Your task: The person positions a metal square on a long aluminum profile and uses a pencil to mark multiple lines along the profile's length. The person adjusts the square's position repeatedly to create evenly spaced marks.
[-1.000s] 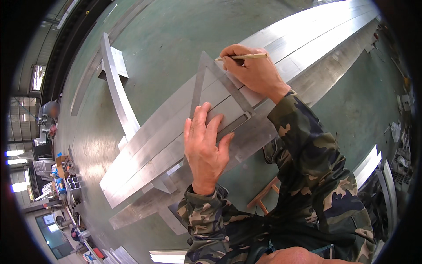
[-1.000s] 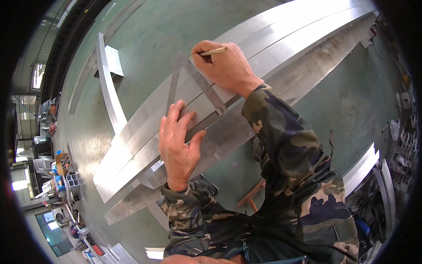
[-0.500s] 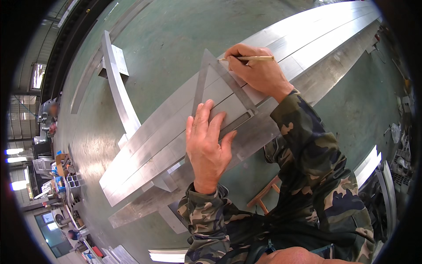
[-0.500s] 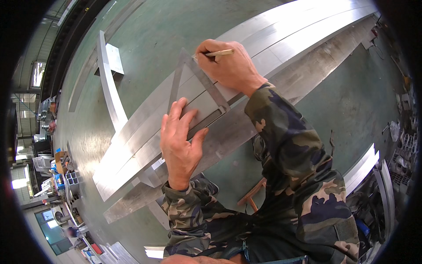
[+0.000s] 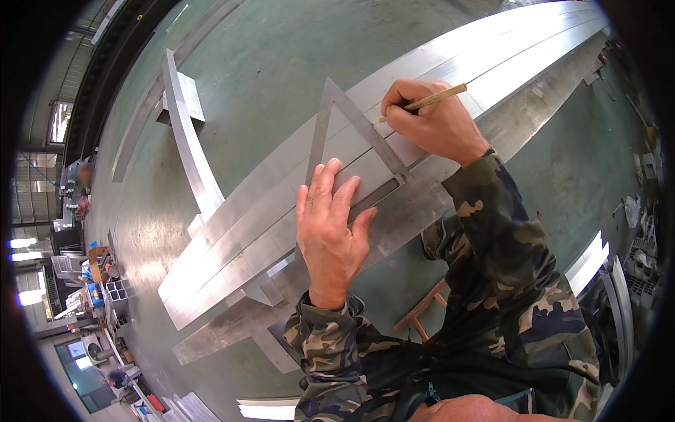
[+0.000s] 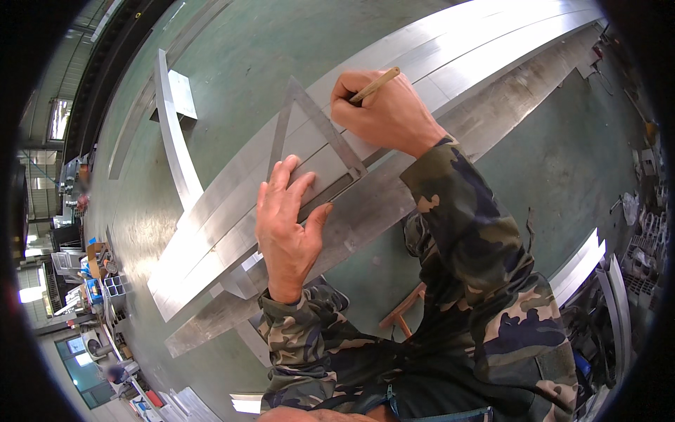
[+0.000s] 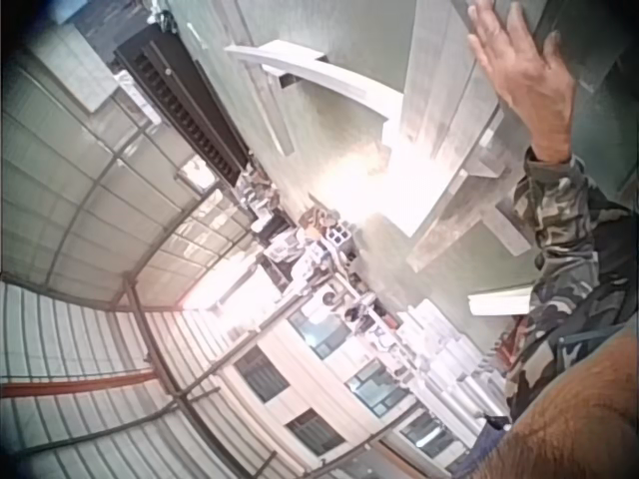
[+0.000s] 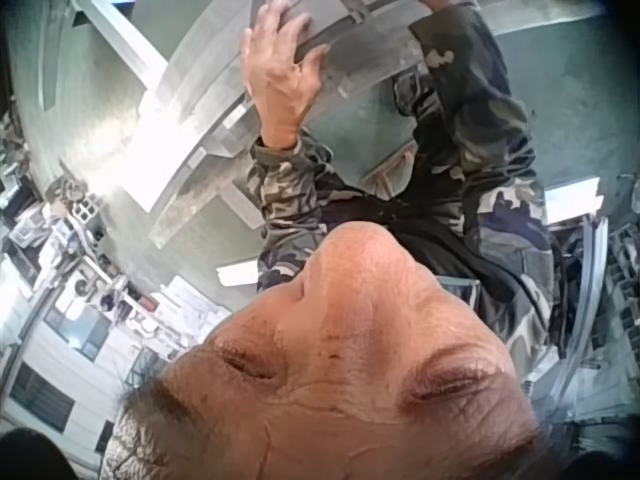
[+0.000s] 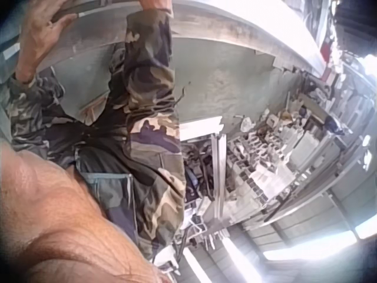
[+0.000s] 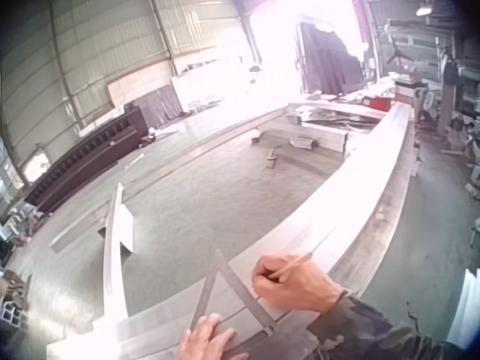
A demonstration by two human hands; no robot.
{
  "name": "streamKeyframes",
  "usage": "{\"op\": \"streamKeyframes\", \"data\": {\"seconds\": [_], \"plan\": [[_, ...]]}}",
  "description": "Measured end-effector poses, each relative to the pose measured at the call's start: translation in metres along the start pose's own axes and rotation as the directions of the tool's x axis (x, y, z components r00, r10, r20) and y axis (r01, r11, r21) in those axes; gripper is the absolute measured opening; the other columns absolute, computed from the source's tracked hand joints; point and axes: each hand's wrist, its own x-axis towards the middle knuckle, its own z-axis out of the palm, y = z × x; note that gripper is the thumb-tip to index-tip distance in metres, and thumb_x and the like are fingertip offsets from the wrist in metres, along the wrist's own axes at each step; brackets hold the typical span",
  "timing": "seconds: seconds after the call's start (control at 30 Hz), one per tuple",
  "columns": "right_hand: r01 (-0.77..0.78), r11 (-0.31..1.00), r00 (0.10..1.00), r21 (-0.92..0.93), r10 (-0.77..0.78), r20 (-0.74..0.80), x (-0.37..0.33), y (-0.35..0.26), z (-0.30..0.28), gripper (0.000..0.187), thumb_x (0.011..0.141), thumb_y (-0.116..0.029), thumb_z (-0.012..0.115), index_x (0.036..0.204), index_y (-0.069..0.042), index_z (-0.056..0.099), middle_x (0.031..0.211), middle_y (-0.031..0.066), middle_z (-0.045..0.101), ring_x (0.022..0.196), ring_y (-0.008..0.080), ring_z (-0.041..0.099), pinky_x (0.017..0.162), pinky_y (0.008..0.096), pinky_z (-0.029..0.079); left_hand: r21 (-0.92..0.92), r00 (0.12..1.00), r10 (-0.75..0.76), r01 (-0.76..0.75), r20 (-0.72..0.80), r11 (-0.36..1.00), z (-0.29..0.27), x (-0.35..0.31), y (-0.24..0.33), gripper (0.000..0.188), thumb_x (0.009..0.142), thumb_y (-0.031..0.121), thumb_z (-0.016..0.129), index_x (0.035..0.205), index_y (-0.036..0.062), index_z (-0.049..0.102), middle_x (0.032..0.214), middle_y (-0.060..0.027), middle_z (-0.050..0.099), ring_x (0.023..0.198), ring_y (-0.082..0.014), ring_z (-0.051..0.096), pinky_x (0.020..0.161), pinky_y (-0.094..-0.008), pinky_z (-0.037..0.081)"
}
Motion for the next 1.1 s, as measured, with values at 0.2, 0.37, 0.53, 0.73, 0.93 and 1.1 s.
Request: {"op": "streamKeyframes", "data": {"seconds": [0.2, 0.37, 0.53, 0.73, 0.93, 1.1], "plan": [[-0.057, 0.998, 0.993, 0.013, 0.055, 0.101, -0.008, -0.004, -0.012, 0.014, 0.092, -0.007, 0.060, 0.088, 0.001, 0.071, 0.076, 0.0065, 0.071, 0.068, 0.0131, 0.061, 0.063, 0.0318, 0.048, 0.004, 1.000, -0.007, 0.007, -0.006, 1.000, 0.000, 0.000, 0.001, 0.048, 0.082, 0.012, 0.088, 0.127, 0.0073, 0.073, 0.156, -0.0134, 0.062, 0.146, -0.0363, 0.056, 0.123, -0.0540, 0.039], [-0.071, 0.902, 0.984, 0.427, 0.134, -0.119, -0.009, 0.008, -0.010, 0.015, 0.094, -0.009, 0.063, 0.093, 0.000, 0.074, 0.073, 0.0030, 0.068, 0.066, 0.0094, 0.059, 0.060, 0.0276, 0.046, 0.000, 1.000, -0.011, 0.011, -0.006, 1.000, 0.003, -0.001, 0.001, 0.048, 0.083, 0.012, 0.088, 0.129, 0.0088, 0.073, 0.157, -0.0131, 0.062, 0.149, -0.0362, 0.054, 0.124, -0.0547, 0.038], [0.005, 0.915, 0.927, 0.404, 0.147, -0.345, -0.002, 0.030, -0.011, 0.020, 0.101, -0.014, 0.064, 0.099, 0.001, 0.076, 0.077, 0.0028, 0.071, 0.069, 0.0076, 0.062, 0.061, 0.0251, 0.048, -0.003, 1.000, 0.004, -0.004, -0.010, 1.000, 0.001, -0.003, 0.000, 0.042, 0.083, 0.010, 0.088, 0.124, 0.0120, 0.079, 0.157, -0.0123, 0.063, 0.149, -0.0374, 0.054, 0.124, -0.0551, 0.038], [0.055, 0.909, 0.870, 0.413, 0.159, -0.466, 0.004, 0.051, -0.020, 0.020, 0.106, -0.014, 0.063, 0.106, 0.001, 0.076, 0.081, 0.0041, 0.072, 0.071, 0.0067, 0.061, 0.062, 0.0224, 0.048, 0.010, 0.995, 0.099, -0.099, -0.027, 0.995, 0.012, 0.004, 0.003, 0.037, 0.083, 0.007, 0.087, 0.119, 0.0136, 0.084, 0.151, -0.0119, 0.067, 0.148, -0.0393, 0.055, 0.124, -0.0542, 0.038], [0.037, 0.867, 0.877, 0.496, 0.210, -0.433, 0.008, 0.053, -0.012, 0.019, 0.107, -0.013, 0.063, 0.108, 0.001, 0.075, 0.082, 0.0027, 0.072, 0.069, 0.0051, 0.058, 0.060, 0.0216, 0.046, 0.003, 0.994, 0.109, -0.109, -0.009, 0.994, 0.028, 0.022, 0.014, 0.038, 0.085, 0.007, 0.086, 0.122, 0.0139, 0.083, 0.152, -0.0113, 0.067, 0.149, -0.0389, 0.055, 0.124, -0.0530, 0.038], [0.038, 0.845, 0.884, 0.533, 0.220, -0.413, 0.008, 0.044, -0.007, 0.018, 0.106, -0.014, 0.064, 0.107, 0.001, 0.075, 0.080, 0.0009, 0.071, 0.069, 0.0044, 0.057, 0.061, 0.0227, 0.045, 0.014, 0.996, 0.082, -0.083, 0.023, 0.996, 0.027, 0.027, 0.021, 0.038, 0.086, 0.005, 0.086, 0.123, 0.0126, 0.083, 0.152, -0.0110, 0.067, 0.149, -0.0386, 0.054, 0.125, -0.0507, 0.039]]}}
